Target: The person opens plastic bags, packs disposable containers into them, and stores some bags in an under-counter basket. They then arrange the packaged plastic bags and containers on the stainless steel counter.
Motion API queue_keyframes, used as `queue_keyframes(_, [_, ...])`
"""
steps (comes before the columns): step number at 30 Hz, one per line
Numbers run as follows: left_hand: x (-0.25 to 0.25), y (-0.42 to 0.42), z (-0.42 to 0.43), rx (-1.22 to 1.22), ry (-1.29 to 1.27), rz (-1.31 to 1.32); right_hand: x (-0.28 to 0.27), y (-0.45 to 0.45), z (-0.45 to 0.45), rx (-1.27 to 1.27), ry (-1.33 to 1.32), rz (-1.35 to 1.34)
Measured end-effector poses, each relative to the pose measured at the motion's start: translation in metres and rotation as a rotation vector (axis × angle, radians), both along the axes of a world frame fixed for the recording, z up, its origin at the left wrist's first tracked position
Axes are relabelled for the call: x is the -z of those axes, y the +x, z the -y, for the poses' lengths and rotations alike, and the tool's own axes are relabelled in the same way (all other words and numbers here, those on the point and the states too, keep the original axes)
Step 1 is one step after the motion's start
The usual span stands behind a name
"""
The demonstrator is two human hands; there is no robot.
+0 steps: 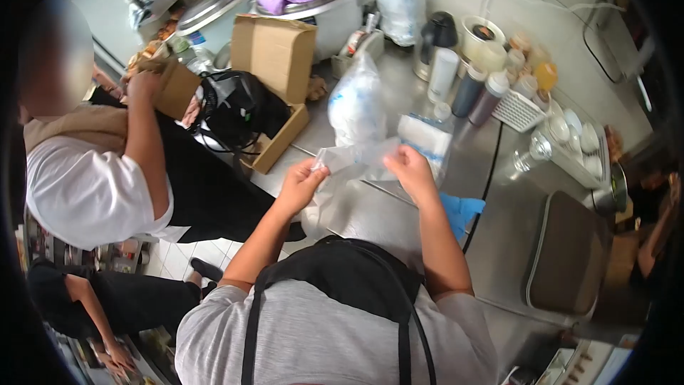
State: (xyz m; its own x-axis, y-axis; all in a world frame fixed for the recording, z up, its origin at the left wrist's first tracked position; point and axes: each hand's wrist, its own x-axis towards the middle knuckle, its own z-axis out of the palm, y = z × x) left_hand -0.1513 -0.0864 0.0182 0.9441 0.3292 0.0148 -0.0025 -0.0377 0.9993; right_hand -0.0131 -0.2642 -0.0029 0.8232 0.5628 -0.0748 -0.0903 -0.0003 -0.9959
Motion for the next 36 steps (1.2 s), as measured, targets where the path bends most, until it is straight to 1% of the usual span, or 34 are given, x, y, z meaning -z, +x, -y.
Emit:
queue_keyframes(2, [-0.005, -0.001, -0.001, -0.023, -0.002, -0.007, -0.005, -0.001, 0.003, -0.008, -0.202, 0.139])
queue_keyframes(5, [-0.005, -0.002, -0.008, -0.045, -0.037, -0.080, 0.012, 0.001, 0.001, -0.044, -0.147, 0.140])
queue_keyframes(8, [-0.011, -0.003, -0.013, 0.008, -0.203, -0.136, 0.023, 0.000, 0.002, -0.042, -0.079, 0.051])
queue_keyframes(12, [-0.013, -0.006, -0.011, 0.108, -0.210, -0.147, 0.017, -0.003, 0.000, 0.021, -0.028, -0.037])
queue_keyframes(13, [-0.007, -0.006, -0.012, 0.123, -0.221, -0.190, 0.014, -0.004, 0.000, 0.033, -0.025, -0.050])
queue_keyframes(16, [0.002, -0.003, -0.010, 0.162, -0.262, -0.167, 0.028, -0.001, 0.005, -0.072, 0.054, 0.064])
queue_keyframes(19, [0.001, -0.004, -0.012, 0.199, -0.252, -0.196, 0.031, -0.002, 0.000, -0.004, 0.039, 0.004])
queue_keyframes(22, [0.002, -0.005, -0.010, 0.211, -0.235, -0.205, 0.017, -0.012, -0.002, -0.010, 0.163, -0.088])
queue_keyframes(25, [0.012, -0.004, -0.011, 0.243, -0.203, -0.222, 0.020, -0.011, 0.001, -0.087, 0.171, -0.161])
queue_keyframes(28, [0.015, -0.004, -0.010, 0.242, -0.166, -0.212, 0.026, -0.009, -0.001, -0.010, 0.142, -0.051])
queue_keyframes(31, [0.009, -0.008, -0.016, 0.288, -0.165, -0.260, 0.025, -0.005, 0.002, 0.017, 0.125, -0.032])
queue_keyframes(34, [-0.004, -0.015, -0.015, 0.413, -0.346, -0.044, 0.028, -0.001, 0.008, 0.050, 0.054, -0.011])
queue_keyframes(36, [-0.023, -0.025, -0.013, 0.347, -0.878, -0.137, 0.021, -0.007, 0.005, 0.020, 0.153, -0.100])
